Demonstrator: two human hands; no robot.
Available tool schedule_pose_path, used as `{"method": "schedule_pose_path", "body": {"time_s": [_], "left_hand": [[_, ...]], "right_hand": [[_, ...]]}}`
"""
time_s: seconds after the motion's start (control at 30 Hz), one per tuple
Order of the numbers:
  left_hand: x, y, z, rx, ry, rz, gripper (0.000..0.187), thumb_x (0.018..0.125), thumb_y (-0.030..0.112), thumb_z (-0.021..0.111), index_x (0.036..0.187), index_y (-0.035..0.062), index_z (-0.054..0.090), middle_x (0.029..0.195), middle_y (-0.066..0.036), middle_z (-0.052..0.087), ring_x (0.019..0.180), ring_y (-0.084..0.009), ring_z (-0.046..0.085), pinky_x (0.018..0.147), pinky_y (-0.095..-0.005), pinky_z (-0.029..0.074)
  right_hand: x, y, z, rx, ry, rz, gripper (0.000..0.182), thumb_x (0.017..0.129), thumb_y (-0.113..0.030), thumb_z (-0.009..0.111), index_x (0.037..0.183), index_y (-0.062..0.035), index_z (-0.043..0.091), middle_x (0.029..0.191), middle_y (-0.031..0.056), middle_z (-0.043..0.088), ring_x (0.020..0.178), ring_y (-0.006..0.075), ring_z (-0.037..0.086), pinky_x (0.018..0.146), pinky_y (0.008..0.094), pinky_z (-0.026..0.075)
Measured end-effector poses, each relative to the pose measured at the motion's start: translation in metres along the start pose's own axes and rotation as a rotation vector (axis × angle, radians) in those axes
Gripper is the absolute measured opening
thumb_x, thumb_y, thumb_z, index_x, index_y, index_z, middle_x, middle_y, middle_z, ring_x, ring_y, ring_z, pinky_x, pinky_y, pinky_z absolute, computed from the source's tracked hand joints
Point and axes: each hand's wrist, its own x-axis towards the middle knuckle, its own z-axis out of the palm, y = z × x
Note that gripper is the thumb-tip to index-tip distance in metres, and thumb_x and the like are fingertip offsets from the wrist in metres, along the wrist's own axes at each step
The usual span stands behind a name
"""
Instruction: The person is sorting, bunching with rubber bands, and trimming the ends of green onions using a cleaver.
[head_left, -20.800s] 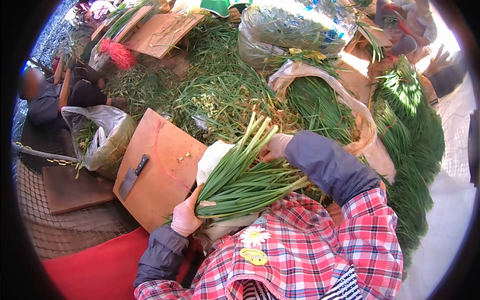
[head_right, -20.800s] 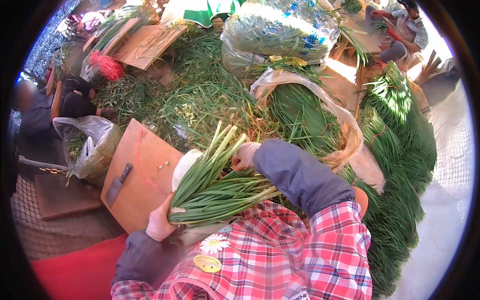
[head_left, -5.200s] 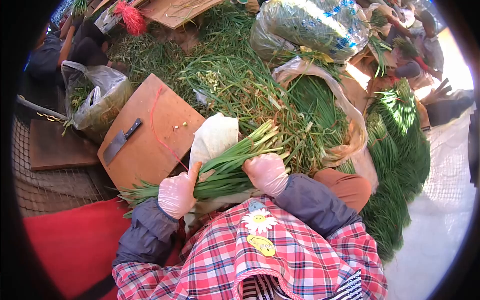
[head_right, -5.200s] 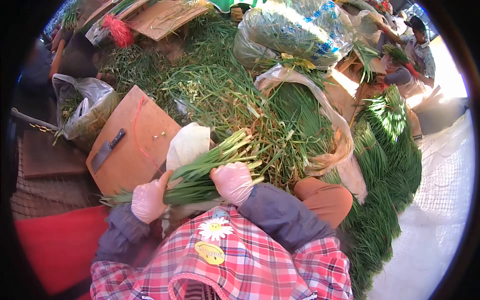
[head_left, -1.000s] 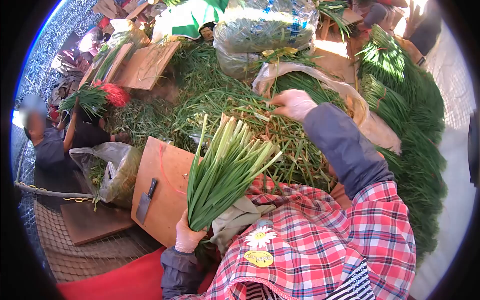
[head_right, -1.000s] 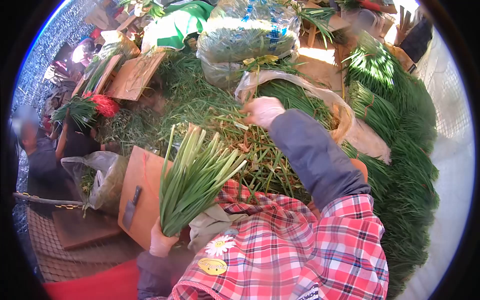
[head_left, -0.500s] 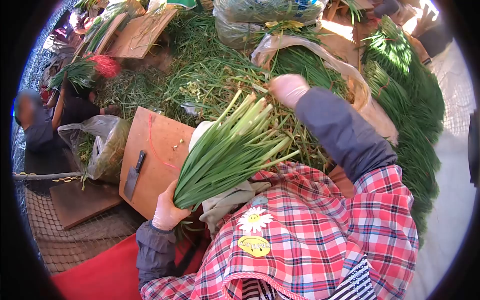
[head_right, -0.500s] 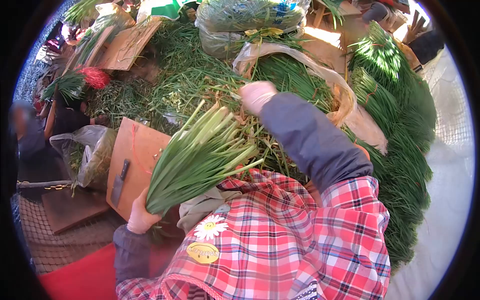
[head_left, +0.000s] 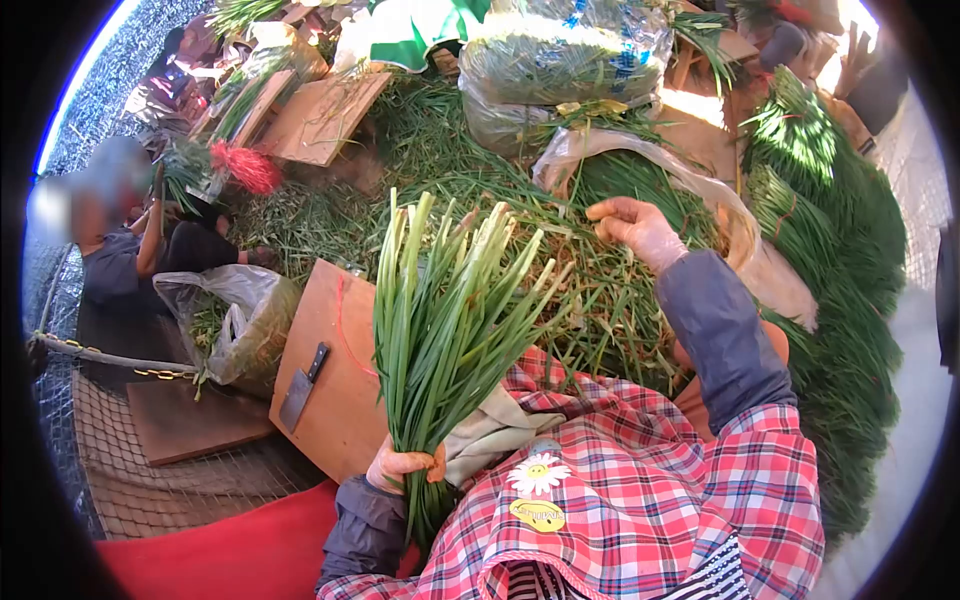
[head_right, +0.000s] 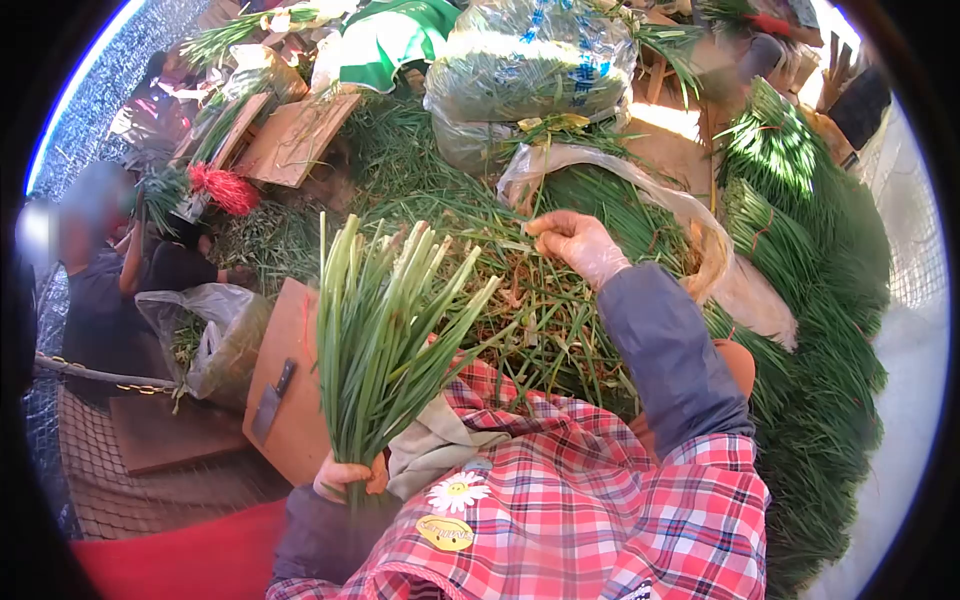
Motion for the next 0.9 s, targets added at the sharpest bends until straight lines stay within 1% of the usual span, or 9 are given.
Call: {"method": "schedule_pose_path", "body": {"time_s": [0.07, 0.13, 0.3, 0.37, 0.53, 0.63, 0.7, 0.83, 0.9], "left_hand": [[0.001, -0.003, 0.003, -0.023, 0.003, 0.000, 0.041, 0.059, 0.010, 0.066, 0.096, -0.0024, 0.054, 0.065, -0.016, 0.055, 0.050, -0.0240, 0.051, 0.047, -0.0330, 0.040], [0.003, -0.004, 0.006, -0.028, -0.018, 0.002, 0.040, 0.060, 0.010, 0.066, 0.096, -0.0021, 0.054, 0.066, -0.016, 0.055, 0.051, -0.0238, 0.051, 0.048, -0.0333, 0.040], [0.007, -0.004, 0.018, -0.012, 0.004, -0.006, 0.036, 0.062, 0.009, 0.064, 0.095, -0.0016, 0.054, 0.067, -0.014, 0.055, 0.054, -0.0226, 0.052, 0.051, -0.0326, 0.041], [0.008, -0.004, 0.022, 0.021, 0.015, -0.016, 0.034, 0.062, 0.009, 0.064, 0.093, -0.0017, 0.055, 0.068, -0.014, 0.055, 0.054, -0.0218, 0.052, 0.051, -0.0324, 0.042], [0.008, -0.002, 0.026, 0.079, 0.007, -0.016, 0.029, 0.064, 0.011, 0.065, 0.089, -0.0024, 0.058, 0.072, -0.013, 0.057, 0.056, -0.0207, 0.054, 0.054, -0.0321, 0.045], [0.012, -0.007, 0.023, 0.070, -0.034, -0.032, 0.030, 0.065, 0.011, 0.066, 0.090, -0.0029, 0.058, 0.074, -0.013, 0.058, 0.057, -0.0201, 0.055, 0.054, -0.0320, 0.045], [0.015, -0.010, 0.020, 0.048, -0.036, -0.049, 0.030, 0.066, 0.011, 0.066, 0.091, -0.0031, 0.058, 0.075, -0.013, 0.059, 0.057, -0.0197, 0.055, 0.054, -0.0319, 0.046], [0.014, -0.017, 0.013, -0.031, -0.040, -0.058, 0.031, 0.066, 0.011, 0.066, 0.092, -0.0035, 0.058, 0.075, -0.013, 0.059, 0.057, -0.0208, 0.056, 0.053, -0.0326, 0.045], [0.010, -0.020, 0.006, -0.062, -0.067, -0.050, 0.031, 0.066, 0.010, 0.066, 0.092, -0.0037, 0.058, 0.074, -0.013, 0.059, 0.056, -0.0217, 0.056, 0.052, -0.0331, 0.044]], "right_hand": [[-0.005, -0.025, 0.006, 0.074, -0.050, -0.184, 0.018, 0.083, -0.012, 0.060, 0.095, 0.0002, 0.066, 0.077, 0.0037, 0.065, 0.063, 0.0092, 0.054, 0.063, 0.0242, 0.046], [-0.021, -0.063, 0.015, 0.012, -0.195, 0.005, 0.019, 0.084, -0.016, 0.062, 0.093, -0.0004, 0.067, 0.076, 0.0030, 0.065, 0.064, 0.0087, 0.055, 0.062, 0.0244, 0.047], [-0.042, -0.065, 0.073, -0.255, -0.454, 0.114, 0.034, 0.078, -0.032, 0.071, 0.093, -0.0024, 0.065, 0.073, 0.0050, 0.063, 0.061, 0.0103, 0.056, 0.058, 0.0242, 0.046], [-0.040, -0.054, 0.088, -0.107, -0.525, 0.199, 0.034, 0.078, -0.032, 0.071, 0.094, -0.0024, 0.065, 0.071, 0.0042, 0.062, 0.060, 0.0105, 0.055, 0.055, 0.0238, 0.045], [-0.038, -0.032, 0.097, 0.032, -0.404, 0.238, 0.027, 0.082, -0.027, 0.064, 0.091, -0.0015, 0.065, 0.063, 0.0036, 0.060, 0.051, 0.0123, 0.055, 0.054, 0.0259, 0.046], [-0.040, -0.022, 0.100, -0.239, -0.295, 0.042, 0.029, 0.082, -0.021, 0.062, 0.102, -0.0002, 0.063, 0.068, 0.0078, 0.063, 0.057, 0.0141, 0.060, 0.052, 0.0278, 0.048], [-0.035, -0.017, 0.097, -0.889, -0.071, -0.264, 0.023, 0.075, -0.023, 0.058, 0.091, -0.0080, 0.065, 0.074, 0.0158, 0.064, 0.069, 0.0300, 0.064, 0.065, 0.0393, 0.050], [-0.005, -0.007, 0.055, -1.032, 0.187, -0.243, 0.021, 0.079, -0.028, 0.055, 0.082, -0.0091, 0.064, 0.077, 0.0155, 0.065, 0.075, 0.0306, 0.064, 0.069, 0.0431, 0.050], [0.020, 0.003, 0.004, -1.180, 0.389, -0.095, 0.021, 0.079, -0.027, 0.055, 0.086, -0.0102, 0.066, 0.082, 0.0144, 0.066, 0.079, 0.0300, 0.065, 0.071, 0.0415, 0.050]]}}
